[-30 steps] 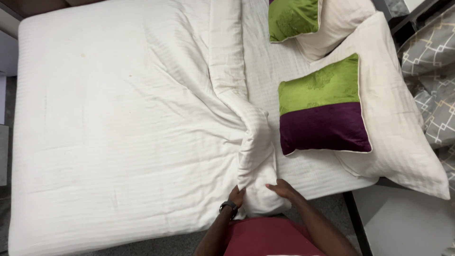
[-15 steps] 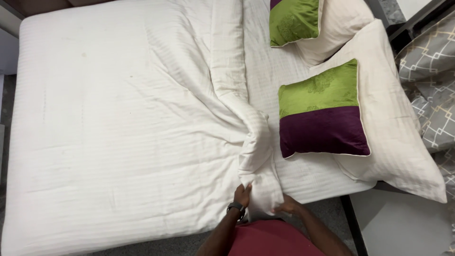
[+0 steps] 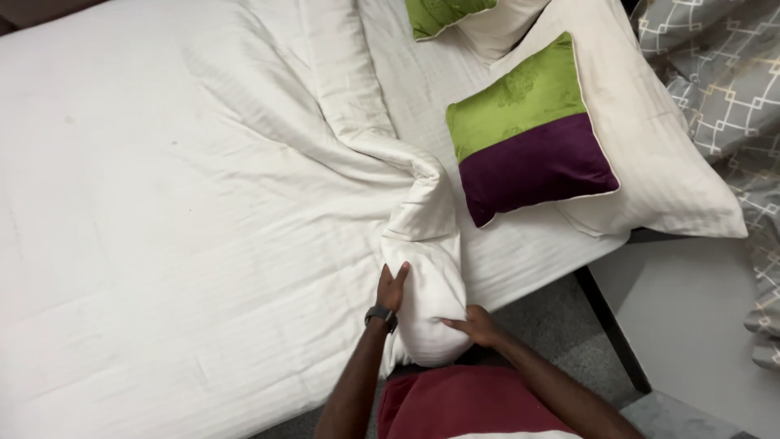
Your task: The person pulls a white fitted sheet over a mattress, stretching the fabric to fit the corners and smoothing the surface. They work around the bed, tucking the sheet under the mattress edges and adjusting the fabric to ensure it is properly secured.
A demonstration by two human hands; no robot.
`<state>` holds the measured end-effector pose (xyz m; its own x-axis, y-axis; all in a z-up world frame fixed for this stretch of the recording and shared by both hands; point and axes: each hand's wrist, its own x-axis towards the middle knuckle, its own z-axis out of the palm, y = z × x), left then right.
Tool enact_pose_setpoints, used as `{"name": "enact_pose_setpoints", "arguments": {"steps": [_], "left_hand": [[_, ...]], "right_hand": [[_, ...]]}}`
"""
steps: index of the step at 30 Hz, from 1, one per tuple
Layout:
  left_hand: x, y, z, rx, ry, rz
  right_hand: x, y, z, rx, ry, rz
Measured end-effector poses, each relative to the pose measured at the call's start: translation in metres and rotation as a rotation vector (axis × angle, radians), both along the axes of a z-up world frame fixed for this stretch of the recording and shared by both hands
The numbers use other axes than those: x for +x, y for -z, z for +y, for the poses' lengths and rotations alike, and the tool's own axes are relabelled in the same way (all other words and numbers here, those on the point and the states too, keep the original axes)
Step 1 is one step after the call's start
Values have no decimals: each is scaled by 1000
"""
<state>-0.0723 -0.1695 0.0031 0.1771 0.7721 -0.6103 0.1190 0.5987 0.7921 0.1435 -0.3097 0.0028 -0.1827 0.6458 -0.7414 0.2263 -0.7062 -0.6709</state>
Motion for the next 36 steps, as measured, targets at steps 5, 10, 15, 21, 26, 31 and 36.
{"name": "enact_pose_setpoints", "arguments": {"steps": [5, 10, 15, 21, 26, 31, 36], "left_hand": [[-54, 5, -51, 68, 128, 15], [-71, -11, -128, 310, 228, 347], [-53, 37, -187, 152, 81, 241], [-43, 34, -187, -22, 92, 204], [-51, -9, -209, -37, 202, 233], [-69, -59, -223, -28, 111, 142], [-103, -92, -217, 103, 75, 148]], "right_hand": [[-44, -33, 24, 161, 40, -122], [-66, -37, 55, 37, 83, -437], [-79, -12, 40, 222, -31, -399], [-53, 19, -21, 262, 266, 131], [-30, 43, -112, 99, 125, -59], [-57, 75, -182, -84, -52, -100], [-112, 25, -202, 54, -4, -202]]}}
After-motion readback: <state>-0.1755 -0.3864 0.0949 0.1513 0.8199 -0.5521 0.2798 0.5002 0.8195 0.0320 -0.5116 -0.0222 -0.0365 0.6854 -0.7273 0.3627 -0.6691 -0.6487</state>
